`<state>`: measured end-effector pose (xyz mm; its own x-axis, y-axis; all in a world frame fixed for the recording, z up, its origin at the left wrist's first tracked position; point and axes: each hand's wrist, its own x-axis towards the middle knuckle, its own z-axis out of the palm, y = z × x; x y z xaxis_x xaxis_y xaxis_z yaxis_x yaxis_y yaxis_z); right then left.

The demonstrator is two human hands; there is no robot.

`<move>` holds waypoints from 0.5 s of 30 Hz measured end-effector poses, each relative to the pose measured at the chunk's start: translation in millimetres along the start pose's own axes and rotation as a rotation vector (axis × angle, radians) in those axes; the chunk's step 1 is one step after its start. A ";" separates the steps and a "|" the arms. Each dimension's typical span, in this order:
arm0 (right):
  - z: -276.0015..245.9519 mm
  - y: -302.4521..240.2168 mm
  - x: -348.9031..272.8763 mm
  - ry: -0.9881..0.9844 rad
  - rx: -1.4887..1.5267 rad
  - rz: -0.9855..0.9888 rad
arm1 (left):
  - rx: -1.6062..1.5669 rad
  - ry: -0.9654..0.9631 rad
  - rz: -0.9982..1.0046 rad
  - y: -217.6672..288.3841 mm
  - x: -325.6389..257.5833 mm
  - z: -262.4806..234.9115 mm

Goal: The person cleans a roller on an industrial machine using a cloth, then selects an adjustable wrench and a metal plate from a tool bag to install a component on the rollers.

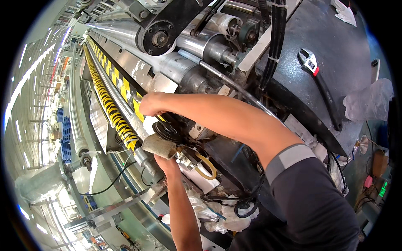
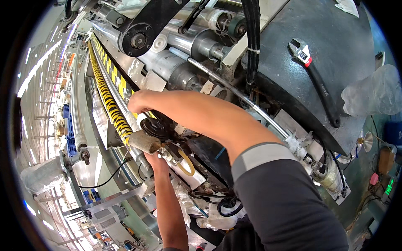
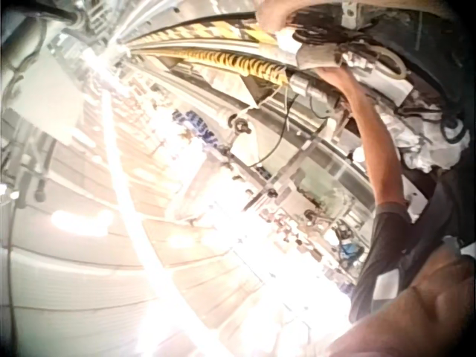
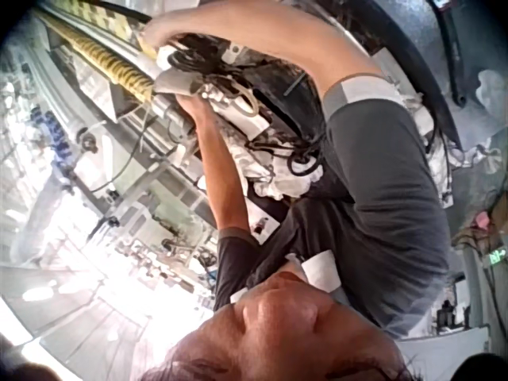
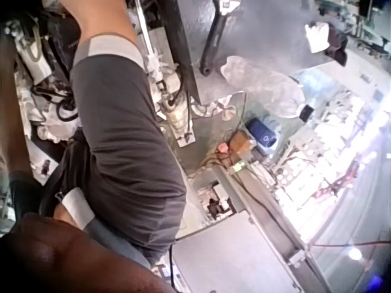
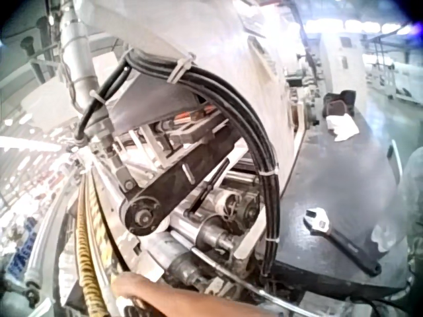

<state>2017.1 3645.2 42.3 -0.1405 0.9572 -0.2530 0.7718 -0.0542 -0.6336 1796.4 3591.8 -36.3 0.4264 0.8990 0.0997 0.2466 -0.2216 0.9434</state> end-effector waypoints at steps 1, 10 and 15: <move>0.2 -9.2 -17.4 0.116 -0.073 -0.075 | 0.022 0.008 -0.006 -3.1 0.7 -2.7; 64.1 -0.1 -155.2 0.551 0.037 -0.421 | -0.082 -0.003 0.009 14.0 0.7 13.2; 62.6 15.7 -160.0 0.678 0.412 -0.253 | -0.126 -0.013 -0.132 1.4 4.2 -1.0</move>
<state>2012.9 3473.4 27.1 0.2263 0.9111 0.3446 0.4600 0.2118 -0.8623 1797.7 3595.6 -34.3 0.4091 0.9120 -0.0310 0.1907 -0.0523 0.9803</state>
